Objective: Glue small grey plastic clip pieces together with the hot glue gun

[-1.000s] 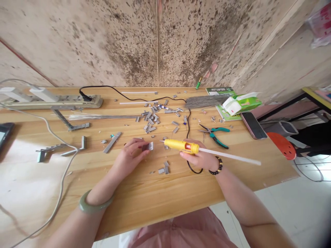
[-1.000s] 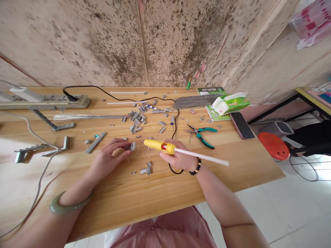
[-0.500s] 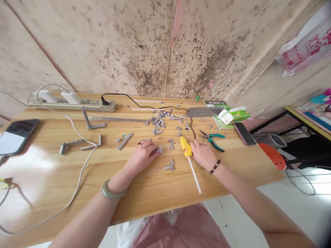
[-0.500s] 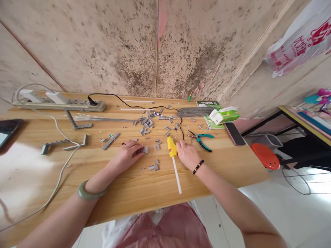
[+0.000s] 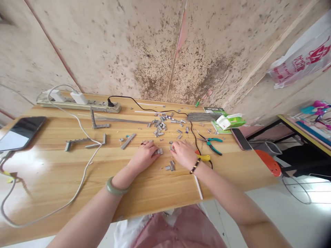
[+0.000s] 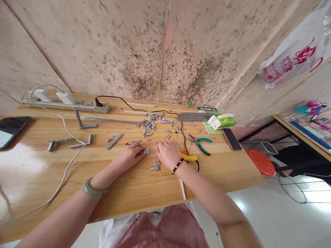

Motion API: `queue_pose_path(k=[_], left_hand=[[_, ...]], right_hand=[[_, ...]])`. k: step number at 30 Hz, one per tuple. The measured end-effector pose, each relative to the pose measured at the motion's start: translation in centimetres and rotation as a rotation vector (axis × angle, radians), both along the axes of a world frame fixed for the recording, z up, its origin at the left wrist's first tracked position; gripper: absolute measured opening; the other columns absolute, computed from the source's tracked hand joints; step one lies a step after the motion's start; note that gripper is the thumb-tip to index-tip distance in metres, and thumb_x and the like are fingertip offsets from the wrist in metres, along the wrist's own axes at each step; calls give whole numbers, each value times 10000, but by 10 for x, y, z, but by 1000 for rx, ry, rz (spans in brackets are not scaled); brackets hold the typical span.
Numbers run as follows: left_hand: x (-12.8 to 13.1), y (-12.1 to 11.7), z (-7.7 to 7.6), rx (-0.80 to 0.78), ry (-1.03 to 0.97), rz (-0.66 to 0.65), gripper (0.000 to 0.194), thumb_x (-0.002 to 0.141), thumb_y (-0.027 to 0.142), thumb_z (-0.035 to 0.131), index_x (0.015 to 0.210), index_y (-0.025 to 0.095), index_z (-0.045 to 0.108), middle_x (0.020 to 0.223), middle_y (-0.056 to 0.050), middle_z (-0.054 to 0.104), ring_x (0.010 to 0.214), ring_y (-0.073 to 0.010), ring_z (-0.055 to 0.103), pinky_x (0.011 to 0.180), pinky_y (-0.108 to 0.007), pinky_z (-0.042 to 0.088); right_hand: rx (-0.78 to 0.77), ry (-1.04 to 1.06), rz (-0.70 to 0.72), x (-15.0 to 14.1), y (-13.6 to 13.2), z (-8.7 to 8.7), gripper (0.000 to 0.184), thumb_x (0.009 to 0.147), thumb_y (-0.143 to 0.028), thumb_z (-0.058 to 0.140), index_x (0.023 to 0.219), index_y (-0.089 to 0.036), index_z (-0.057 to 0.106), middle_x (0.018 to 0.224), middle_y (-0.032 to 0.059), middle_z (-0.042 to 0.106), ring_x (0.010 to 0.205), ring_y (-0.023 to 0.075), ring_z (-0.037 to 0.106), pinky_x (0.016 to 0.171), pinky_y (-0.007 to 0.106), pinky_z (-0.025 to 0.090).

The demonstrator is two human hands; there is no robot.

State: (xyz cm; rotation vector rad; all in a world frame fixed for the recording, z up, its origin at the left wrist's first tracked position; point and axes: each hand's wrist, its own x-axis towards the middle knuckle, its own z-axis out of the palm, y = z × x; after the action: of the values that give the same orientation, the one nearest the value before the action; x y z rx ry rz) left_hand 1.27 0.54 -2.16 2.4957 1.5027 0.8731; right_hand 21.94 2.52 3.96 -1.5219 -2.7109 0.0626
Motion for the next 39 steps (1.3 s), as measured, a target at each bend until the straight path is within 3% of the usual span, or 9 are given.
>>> queue_pose_path(k=[5,11,17,24,30,39], left_hand=[[1,-1,4,-2,39,6,141,837,242,595,905,163,689,863,-107,617,877,-262,577,825,-413,460],[1,-1,6,-6,27,3,141,845,252,588,891,163,687,850,-106,608,868,-262,571,801,-405,463],[0,-1,4,1,31,5,142,842,262,592,903,173,685,861,-96,610,888,-255,574,822,-400,459],[0,0,2,13,97,19,152,838,276,599,910,173,684,871,-92,611,879,-252,569,814,-397,460],[0,0,2,1,71,28,150,825,271,616,904,168,690,867,-92,612,879,-255,569,815,-396,461],[0,1,1,-34,37,50,142,804,265,645,902,175,695,891,-83,627,892,-246,571,836,-383,458]], right_hand=[[-127,24,-64,-14,10,-18,199,907,-164,476,1096,-126,524,1053,147,648,1014,221,589,849,326,420],[-237,82,-8,-10,10,-14,328,913,-129,420,1235,-145,482,1068,75,688,977,140,635,828,235,440],[-230,-1,-5,-14,10,-11,219,912,-166,450,976,-173,659,988,89,712,968,193,642,833,277,447],[-218,-110,29,-2,10,-3,250,902,-129,435,850,-98,678,955,179,676,923,225,637,795,290,449],[-276,-114,146,13,18,0,189,796,-59,556,916,-164,657,968,85,668,926,175,626,764,231,425],[-246,-34,173,9,30,-13,69,862,-173,601,899,-156,657,869,52,640,818,152,612,693,229,393]])
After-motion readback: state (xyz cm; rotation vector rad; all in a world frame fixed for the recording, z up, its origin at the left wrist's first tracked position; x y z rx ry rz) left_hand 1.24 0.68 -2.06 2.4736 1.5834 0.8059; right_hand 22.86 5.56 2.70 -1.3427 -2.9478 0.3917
